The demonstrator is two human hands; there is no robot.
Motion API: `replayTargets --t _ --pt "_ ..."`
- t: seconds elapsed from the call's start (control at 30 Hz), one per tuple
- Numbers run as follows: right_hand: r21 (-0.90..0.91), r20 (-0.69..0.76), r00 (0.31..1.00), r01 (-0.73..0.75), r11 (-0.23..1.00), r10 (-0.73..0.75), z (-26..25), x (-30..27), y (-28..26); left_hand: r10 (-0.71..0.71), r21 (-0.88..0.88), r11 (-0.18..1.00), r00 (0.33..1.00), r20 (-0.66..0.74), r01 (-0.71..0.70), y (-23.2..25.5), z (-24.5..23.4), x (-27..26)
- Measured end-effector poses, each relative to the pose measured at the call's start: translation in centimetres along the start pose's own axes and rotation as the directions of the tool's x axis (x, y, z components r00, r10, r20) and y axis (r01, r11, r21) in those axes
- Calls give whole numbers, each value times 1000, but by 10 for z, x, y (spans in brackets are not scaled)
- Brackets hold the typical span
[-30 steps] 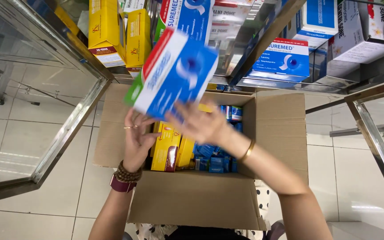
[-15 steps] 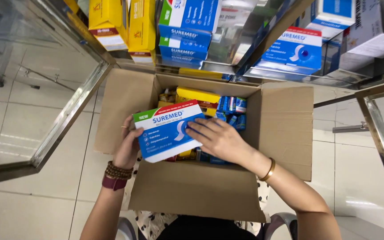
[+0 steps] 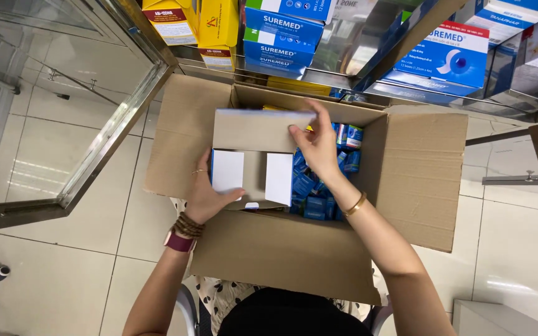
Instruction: Sorting and organizing small boxes of medical supplies from a large shipping box into smaller containers.
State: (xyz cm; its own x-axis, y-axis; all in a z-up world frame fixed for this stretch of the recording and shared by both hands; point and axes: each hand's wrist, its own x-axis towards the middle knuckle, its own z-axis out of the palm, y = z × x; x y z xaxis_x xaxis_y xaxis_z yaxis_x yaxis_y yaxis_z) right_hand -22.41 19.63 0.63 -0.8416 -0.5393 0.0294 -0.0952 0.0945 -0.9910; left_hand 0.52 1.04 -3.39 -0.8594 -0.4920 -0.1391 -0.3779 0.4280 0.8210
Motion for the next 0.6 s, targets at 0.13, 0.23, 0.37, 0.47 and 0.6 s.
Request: replayTargets --t 0.13,0.23,0.37,0.47,0.6 --pt "-124 18 953 303 945 -303 11 -15 22 226 211 958 965 -131 -195 29 4 -7" --pt "-426 124 927 372 825 -354 12 -26 45 246 433 885 961 -124 -171 44 5 -12" --pt "-510 195 976 16 860 97 23 -32 39 439 599 746 891 -113 -291 24 13 -12" --pt "-537 218 964 -11 844 151 33 -37 4 459 668 660 889 4 -344 50 10 -15" --pt "-469 196 974 -10 883 115 34 -43 22 358 657 686 931 69 -313 75 0 -16"
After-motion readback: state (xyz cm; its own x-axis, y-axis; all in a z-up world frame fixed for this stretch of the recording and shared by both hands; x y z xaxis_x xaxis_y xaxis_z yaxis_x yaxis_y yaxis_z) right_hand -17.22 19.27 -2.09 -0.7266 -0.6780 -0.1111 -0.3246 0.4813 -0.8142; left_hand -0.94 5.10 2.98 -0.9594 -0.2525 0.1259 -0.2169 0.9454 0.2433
